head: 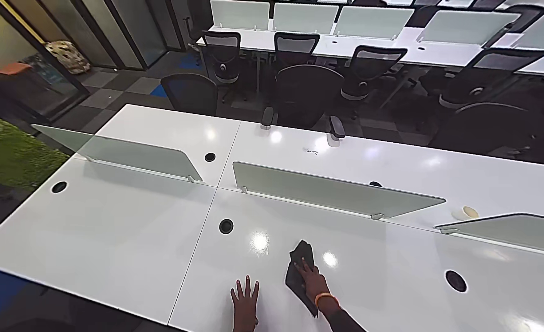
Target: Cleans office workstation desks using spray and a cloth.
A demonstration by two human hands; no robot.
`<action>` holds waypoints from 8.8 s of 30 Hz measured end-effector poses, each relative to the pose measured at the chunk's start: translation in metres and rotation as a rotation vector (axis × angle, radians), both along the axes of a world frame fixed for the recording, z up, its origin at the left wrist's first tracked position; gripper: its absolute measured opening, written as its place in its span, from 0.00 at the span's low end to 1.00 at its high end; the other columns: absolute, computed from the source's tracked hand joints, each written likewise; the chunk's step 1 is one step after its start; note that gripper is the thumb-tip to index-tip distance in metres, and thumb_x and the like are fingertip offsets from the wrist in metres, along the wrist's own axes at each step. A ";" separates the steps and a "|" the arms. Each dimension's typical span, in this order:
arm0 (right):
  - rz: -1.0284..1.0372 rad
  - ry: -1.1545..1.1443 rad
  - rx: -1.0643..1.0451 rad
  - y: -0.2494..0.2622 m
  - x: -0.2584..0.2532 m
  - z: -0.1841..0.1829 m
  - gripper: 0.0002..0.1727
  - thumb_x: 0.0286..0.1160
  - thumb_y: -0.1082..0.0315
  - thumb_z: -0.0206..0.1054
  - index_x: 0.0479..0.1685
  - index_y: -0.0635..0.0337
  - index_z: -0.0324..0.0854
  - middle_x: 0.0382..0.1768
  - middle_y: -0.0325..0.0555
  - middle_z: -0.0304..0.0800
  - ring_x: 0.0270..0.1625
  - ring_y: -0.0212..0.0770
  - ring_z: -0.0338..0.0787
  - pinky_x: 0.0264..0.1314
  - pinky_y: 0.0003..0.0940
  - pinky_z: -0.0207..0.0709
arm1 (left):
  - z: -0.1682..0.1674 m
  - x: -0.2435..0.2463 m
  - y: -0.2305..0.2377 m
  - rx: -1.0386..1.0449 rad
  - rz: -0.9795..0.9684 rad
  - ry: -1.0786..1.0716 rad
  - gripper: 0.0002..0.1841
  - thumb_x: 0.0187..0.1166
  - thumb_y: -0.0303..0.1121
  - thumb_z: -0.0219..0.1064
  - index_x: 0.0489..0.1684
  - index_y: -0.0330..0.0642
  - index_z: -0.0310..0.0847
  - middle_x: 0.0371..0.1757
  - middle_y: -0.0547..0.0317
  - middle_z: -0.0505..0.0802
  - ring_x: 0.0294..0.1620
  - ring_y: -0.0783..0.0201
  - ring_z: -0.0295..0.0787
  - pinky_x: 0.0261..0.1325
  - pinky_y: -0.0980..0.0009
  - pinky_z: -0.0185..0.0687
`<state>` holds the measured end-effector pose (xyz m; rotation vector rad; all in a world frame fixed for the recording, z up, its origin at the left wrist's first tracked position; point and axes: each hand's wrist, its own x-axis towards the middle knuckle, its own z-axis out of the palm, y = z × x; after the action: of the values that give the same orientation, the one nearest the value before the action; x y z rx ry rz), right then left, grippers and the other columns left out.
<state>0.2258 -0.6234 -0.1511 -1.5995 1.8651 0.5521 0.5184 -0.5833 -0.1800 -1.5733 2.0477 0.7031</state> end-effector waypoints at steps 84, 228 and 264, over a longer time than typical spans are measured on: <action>-0.418 0.001 -0.107 0.117 -0.077 0.005 0.57 0.65 0.50 0.78 0.98 0.45 0.48 0.95 0.59 0.47 0.70 0.70 0.85 0.60 0.63 0.85 | 0.039 -0.019 0.127 0.359 0.037 -0.038 0.53 0.70 0.45 0.76 0.98 0.68 0.43 0.99 0.45 0.37 0.92 0.21 0.44 0.73 0.25 0.71; -0.384 -0.007 0.068 0.013 0.055 0.010 0.57 0.69 0.54 0.79 0.99 0.43 0.45 0.98 0.52 0.38 0.72 0.72 0.82 0.59 0.66 0.84 | 0.012 0.009 -0.137 0.082 -0.042 -0.160 0.70 0.50 0.53 0.89 0.97 0.80 0.32 0.96 0.36 0.27 0.82 0.08 0.55 0.78 0.17 0.48; -0.065 -0.065 -0.186 -0.249 0.019 0.003 0.47 0.69 0.75 0.70 0.92 0.32 0.62 0.95 0.51 0.54 0.92 0.76 0.51 0.77 0.89 0.55 | 0.006 0.001 -0.150 0.044 0.041 -0.147 0.80 0.29 0.47 0.96 0.94 0.92 0.36 0.97 0.42 0.26 0.84 0.06 0.46 0.83 0.20 0.45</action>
<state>0.2446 -0.8725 -0.1480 -1.6465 1.9596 0.3017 0.5192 -0.7334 -0.1740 -1.5971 1.8870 0.6229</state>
